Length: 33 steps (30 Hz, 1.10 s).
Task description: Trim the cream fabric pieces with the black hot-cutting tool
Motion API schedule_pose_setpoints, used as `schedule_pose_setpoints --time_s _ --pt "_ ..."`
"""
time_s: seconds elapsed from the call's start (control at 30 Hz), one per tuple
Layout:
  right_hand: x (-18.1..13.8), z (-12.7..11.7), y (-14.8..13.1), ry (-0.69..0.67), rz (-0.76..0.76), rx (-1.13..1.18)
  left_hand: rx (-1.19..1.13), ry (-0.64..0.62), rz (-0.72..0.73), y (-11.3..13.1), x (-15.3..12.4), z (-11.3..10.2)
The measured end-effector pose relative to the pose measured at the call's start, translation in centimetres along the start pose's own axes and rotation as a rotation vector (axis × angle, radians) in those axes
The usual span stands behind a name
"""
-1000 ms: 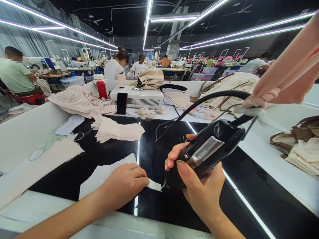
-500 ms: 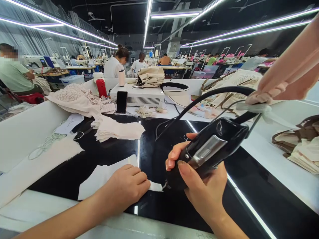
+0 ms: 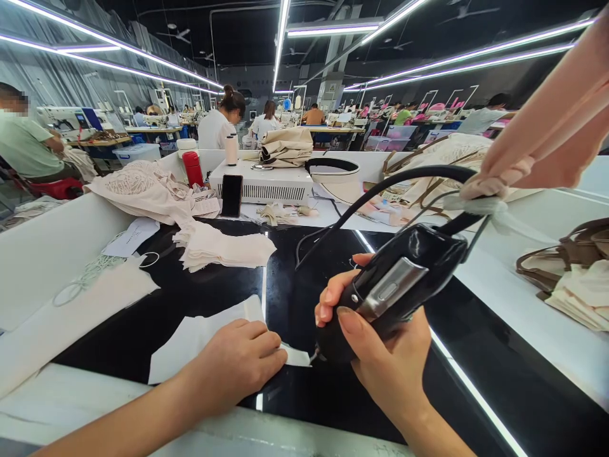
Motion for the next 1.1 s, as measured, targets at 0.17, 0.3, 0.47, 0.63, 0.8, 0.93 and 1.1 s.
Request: schedule_pose_setpoints --time_s 0.17,0.3,0.47,0.63,0.8,0.93,1.1 --pt "-0.03 -0.06 0.0 0.002 0.005 -0.011 -0.076 0.172 0.007 0.01 0.08 -0.62" --pt "-0.04 -0.12 0.01 0.002 0.01 -0.011 -0.124 0.204 -0.001 0.12 0.09 -0.45" --pt "-0.1 -0.07 -0.01 0.009 0.009 -0.019 -0.151 0.19 -0.02 0.25 -0.03 -0.26" --pt "-0.18 -0.01 -0.04 0.023 -0.004 -0.017 -0.155 0.194 -0.019 0.33 -0.16 -0.38" --pt "-0.09 0.25 -0.06 0.038 -0.011 -0.023 -0.148 0.212 -0.019 0.36 -0.36 -0.12" --pt "0.01 0.43 -0.07 0.07 -0.024 -0.021 -0.149 0.214 -0.025 0.31 -0.43 0.03" --pt "0.02 0.43 -0.02 0.071 -0.028 -0.04 -0.163 0.193 -0.031 0.48 -0.47 0.1"
Point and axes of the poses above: each hand's wrist, its own x-axis towards the middle knuckle, its own z-axis out of the palm, y = z × x, the point moved 3 cm from there along x, towards the middle knuckle, and after that the axes turned 5 degrees about x, right-handed, at the moved point
